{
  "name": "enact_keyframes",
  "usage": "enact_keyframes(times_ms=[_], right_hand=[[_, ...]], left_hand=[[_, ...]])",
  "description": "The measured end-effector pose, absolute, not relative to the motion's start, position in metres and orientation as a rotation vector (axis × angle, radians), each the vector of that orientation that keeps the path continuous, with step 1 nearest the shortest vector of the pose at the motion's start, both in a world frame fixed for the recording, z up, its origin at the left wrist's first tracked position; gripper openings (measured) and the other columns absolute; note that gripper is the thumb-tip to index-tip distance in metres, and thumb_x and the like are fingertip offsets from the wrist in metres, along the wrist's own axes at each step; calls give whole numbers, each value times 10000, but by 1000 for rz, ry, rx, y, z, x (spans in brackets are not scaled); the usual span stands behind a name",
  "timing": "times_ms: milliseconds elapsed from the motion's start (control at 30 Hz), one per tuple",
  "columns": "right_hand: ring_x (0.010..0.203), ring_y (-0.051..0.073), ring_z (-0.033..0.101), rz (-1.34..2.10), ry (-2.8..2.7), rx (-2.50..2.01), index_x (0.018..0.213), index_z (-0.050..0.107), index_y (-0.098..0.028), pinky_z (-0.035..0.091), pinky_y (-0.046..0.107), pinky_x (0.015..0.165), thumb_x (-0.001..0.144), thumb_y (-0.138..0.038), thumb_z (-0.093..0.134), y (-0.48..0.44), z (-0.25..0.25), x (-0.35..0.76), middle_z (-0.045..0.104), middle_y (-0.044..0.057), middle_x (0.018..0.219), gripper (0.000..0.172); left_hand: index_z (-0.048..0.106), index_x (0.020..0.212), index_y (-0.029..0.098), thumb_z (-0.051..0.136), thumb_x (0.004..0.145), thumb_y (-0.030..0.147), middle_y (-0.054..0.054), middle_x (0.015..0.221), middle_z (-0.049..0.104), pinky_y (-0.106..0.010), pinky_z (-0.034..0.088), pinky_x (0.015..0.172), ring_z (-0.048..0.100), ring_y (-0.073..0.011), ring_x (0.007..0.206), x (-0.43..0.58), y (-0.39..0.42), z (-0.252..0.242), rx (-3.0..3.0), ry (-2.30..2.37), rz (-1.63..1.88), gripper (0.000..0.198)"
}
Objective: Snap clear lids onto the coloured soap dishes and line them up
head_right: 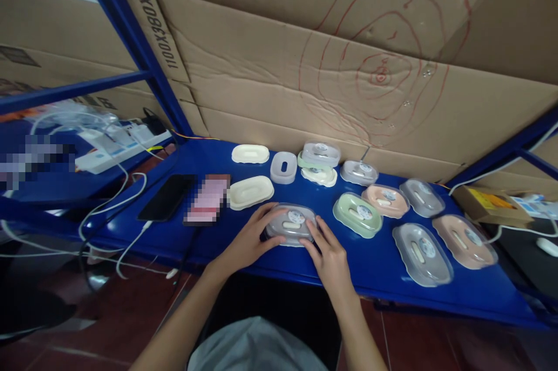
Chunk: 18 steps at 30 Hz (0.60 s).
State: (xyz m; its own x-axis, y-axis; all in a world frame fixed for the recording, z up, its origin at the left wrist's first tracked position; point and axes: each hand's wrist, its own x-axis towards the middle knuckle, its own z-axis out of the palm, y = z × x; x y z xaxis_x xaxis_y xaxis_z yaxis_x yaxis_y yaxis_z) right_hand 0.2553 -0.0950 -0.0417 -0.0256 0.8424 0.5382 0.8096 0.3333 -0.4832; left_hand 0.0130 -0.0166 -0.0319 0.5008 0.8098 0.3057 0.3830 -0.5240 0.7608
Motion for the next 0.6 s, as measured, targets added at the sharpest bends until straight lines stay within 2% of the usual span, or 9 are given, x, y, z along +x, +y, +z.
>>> enact_keyframes(times_ms=[200, 467, 600], right_hand=[[1434, 302, 563, 29, -1894, -1443, 1570, 502, -388, 496, 467, 1217, 1040, -337, 634, -97, -40, 255, 454, 5, 1657, 549], [1392, 305, 603, -12, -1925, -1458, 1599, 441, -415, 531, 450, 1183, 1035, -314, 642, -103, -44, 256, 454, -6, 1654, 607], [1466, 310, 531, 73, -1922, -1453, 1611, 433, -410, 472, 490, 1229, 1021, -340, 664, -98, -39, 259, 445, 19, 1669, 638]], left_hand=[[507, 1562, 384, 827, 894, 359, -70, 1666, 425, -503, 386, 1271, 452, -310, 1531, 10, -17, -39, 2119, 1028, 862, 741], [541, 1534, 401, 830, 888, 317, -57, 1638, 467, -488, 426, 1249, 497, -301, 1502, 10, -19, -41, 2159, 1028, 896, 712], [563, 1513, 389, 832, 884, 299, -57, 1603, 490, -482, 423, 1253, 508, -295, 1489, 11, -19, -38, 2149, 1020, 913, 691]])
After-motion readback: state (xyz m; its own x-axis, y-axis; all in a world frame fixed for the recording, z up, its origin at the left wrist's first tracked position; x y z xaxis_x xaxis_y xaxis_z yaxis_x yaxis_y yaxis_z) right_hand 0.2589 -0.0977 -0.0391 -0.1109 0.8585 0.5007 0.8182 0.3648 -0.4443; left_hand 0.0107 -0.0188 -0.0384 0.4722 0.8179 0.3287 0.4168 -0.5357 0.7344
